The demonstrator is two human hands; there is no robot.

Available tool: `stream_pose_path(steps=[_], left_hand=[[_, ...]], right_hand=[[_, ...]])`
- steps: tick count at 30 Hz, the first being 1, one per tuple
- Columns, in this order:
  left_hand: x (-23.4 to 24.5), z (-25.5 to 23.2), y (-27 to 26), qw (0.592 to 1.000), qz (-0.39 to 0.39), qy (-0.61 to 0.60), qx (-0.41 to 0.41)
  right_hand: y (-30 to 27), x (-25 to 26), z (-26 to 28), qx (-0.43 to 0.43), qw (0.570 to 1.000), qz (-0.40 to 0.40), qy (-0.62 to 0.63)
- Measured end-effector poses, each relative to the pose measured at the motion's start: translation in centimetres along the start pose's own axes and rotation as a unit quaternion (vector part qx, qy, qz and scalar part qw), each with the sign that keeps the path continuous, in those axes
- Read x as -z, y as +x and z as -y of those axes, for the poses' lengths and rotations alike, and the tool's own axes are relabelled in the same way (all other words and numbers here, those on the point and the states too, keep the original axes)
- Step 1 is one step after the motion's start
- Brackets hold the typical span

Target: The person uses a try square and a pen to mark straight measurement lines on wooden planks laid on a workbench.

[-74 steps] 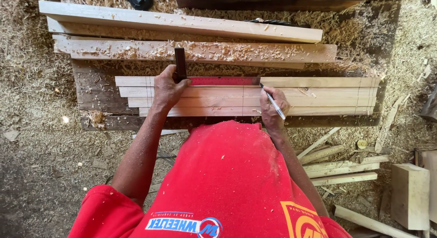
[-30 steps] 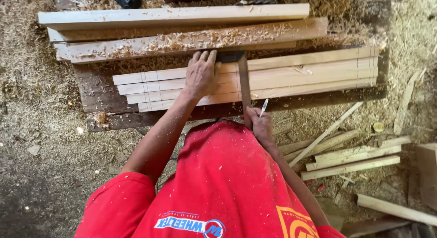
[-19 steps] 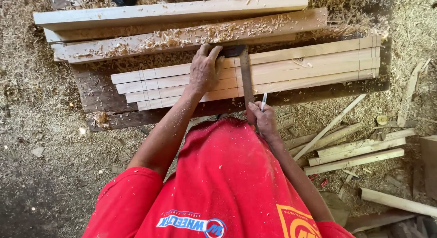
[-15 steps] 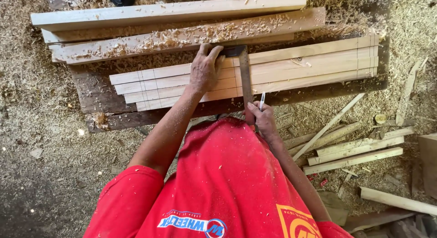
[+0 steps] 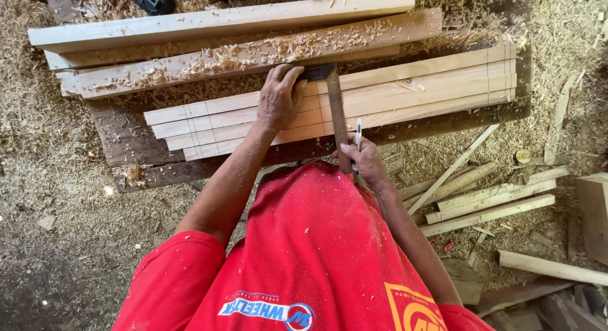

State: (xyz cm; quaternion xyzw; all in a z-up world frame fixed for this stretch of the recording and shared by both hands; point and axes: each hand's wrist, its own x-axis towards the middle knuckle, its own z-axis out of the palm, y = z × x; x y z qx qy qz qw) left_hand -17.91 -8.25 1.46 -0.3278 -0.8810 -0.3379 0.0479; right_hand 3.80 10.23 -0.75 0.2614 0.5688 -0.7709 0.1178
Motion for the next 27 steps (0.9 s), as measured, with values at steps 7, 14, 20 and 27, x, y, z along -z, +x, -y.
stream_pose_path(steps=[7, 14, 20, 27], left_hand=[[0.0, -0.2, 0.0, 1.0, -0.01, -0.005, 0.004], [-0.2, 0.2, -0.2, 1.0, -0.019, 0.002, -0.002], [-0.3, 0.0, -0.2, 1.0, -0.01, 0.009, 0.001], [-0.2, 0.1, -0.2, 1.0, -0.012, 0.009, 0.005]], right_hand=[[0.1, 0.5, 0.7, 0.007, 1.0, 0.02, -0.003], [-0.3, 1.9, 6.1, 0.035, 0.897, -0.168, -0.408], [5.9, -0.4, 8.3, 0.29, 0.93, -0.206, -0.094], [10.7, -0.5, 5.5, 0.296, 0.913, -0.158, -0.232]])
